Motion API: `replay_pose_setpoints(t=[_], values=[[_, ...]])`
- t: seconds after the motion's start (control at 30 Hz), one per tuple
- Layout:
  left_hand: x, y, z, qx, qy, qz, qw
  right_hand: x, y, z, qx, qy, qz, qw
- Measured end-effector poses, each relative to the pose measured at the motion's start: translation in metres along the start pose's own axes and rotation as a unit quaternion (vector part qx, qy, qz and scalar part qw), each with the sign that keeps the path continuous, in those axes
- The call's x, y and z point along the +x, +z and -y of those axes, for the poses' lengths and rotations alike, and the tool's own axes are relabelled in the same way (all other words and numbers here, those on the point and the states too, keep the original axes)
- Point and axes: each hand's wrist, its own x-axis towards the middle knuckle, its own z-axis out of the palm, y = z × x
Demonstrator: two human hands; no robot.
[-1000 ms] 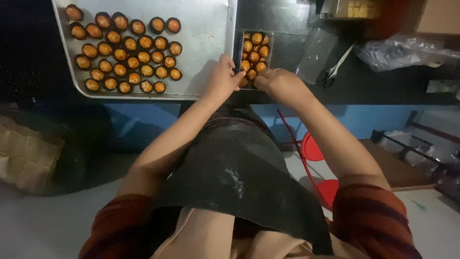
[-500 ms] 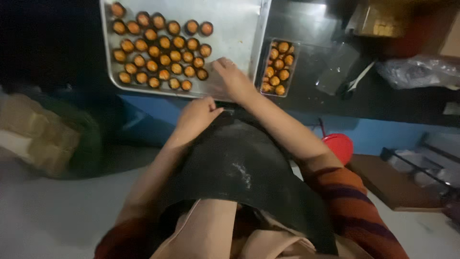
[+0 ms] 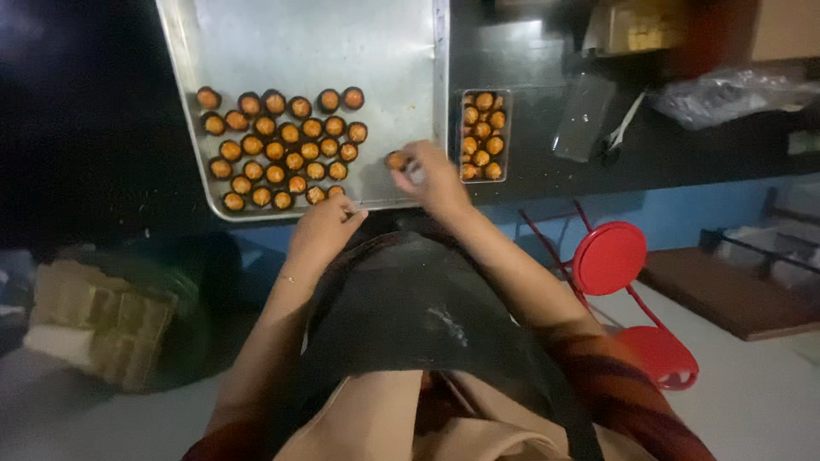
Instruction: The person places baked cookies from a tray into a plastic container by hand, closes the container lid, and moves it to a cardboard box.
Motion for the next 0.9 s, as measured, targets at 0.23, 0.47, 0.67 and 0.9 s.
replay_pose_setpoints(t=[0.23, 0.47, 0.67, 0.9], values=[[0.032, 0.008, -0.022, 0.039, 0.055, 0.008, 0.998, 0.004, -0.111, -0.049, -0.160, 0.047, -0.206, 0.964], [0.043, 0.013, -0.030, 0.052, 0.055, 0.009, 0.997, 0.020, -0.117, -0.077, -0.226, -0.028, -0.169, 0.959], [0.036, 0.011, -0.025, 0.023, 0.034, 0.016, 0.999, 0.021, -0.120, -0.065, -0.276, -0.016, -0.167, 0.947], [0.040, 0.018, -0.007, 0.019, 0.029, -0.003, 0.999, 0.020, -0.128, -0.012, -0.238, 0.158, -0.135, 0.949]])
